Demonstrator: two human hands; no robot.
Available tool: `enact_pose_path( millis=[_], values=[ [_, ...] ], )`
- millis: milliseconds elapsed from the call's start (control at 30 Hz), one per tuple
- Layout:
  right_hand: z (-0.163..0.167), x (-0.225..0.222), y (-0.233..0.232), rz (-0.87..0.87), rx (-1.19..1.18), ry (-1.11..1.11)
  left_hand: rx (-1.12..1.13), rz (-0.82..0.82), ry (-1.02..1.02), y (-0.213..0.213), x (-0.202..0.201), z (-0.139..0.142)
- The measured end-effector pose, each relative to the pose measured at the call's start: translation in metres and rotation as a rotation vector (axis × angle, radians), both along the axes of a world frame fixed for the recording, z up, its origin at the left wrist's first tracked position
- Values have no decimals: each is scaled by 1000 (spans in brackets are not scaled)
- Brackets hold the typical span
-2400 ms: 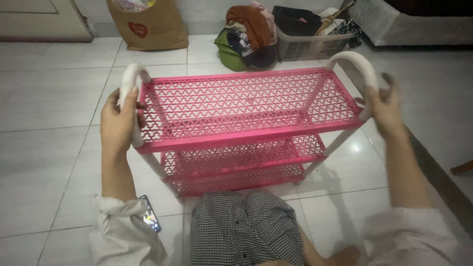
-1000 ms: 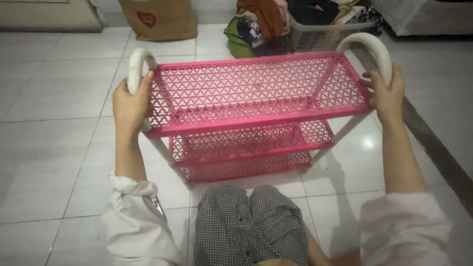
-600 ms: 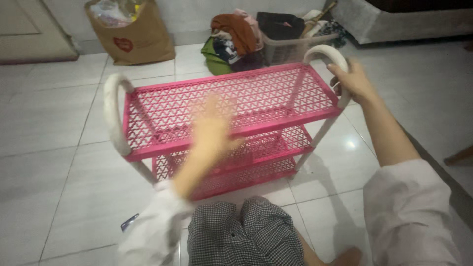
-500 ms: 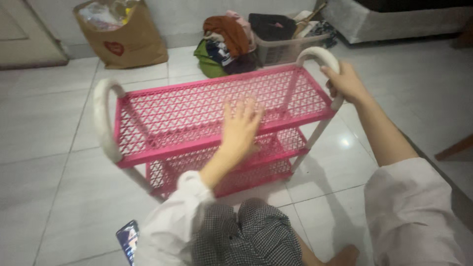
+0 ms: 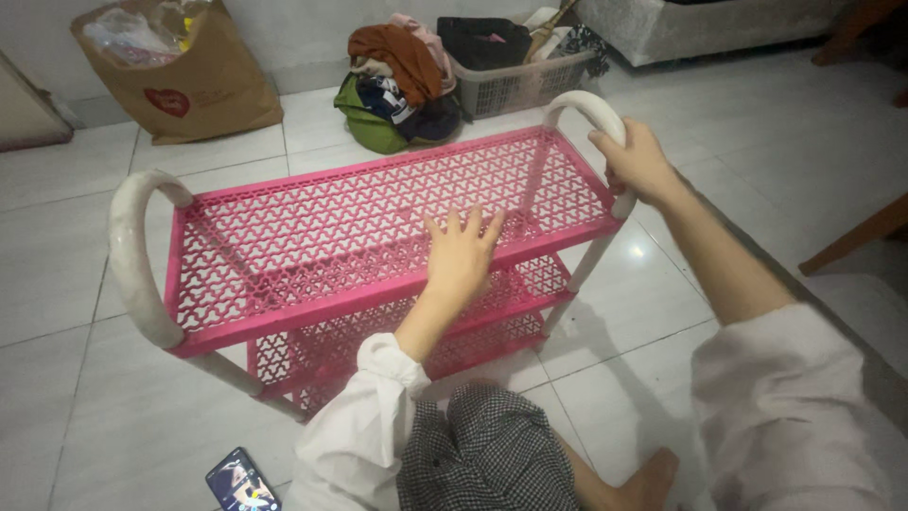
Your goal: The person sits on the floor assembling a pink plastic multi-tier shelf, attaching white plastic leg tubes to the perforated shelf panels and pressing the panels onto the posts, then attaching curved white handle pieces to the top and pressing the assembled unit together.
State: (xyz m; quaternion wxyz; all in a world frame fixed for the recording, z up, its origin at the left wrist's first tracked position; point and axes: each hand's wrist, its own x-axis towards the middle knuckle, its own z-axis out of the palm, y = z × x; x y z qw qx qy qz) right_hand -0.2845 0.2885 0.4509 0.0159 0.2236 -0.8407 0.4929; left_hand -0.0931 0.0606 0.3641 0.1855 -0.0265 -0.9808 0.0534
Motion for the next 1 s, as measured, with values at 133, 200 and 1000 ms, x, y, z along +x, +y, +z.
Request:
enact_pose_path(
  millis=[133, 200, 1000],
  values=[
    [-3, -3, 3, -14, 30, 52, 26, -10, -34, 1, 7, 8],
    [-1, -13, 9, 48, 5, -49, 49, -18, -32, 2, 8, 11],
    [0, 2, 8, -149, 78, 76, 81, -19, -63, 10, 4, 13]
  ],
)
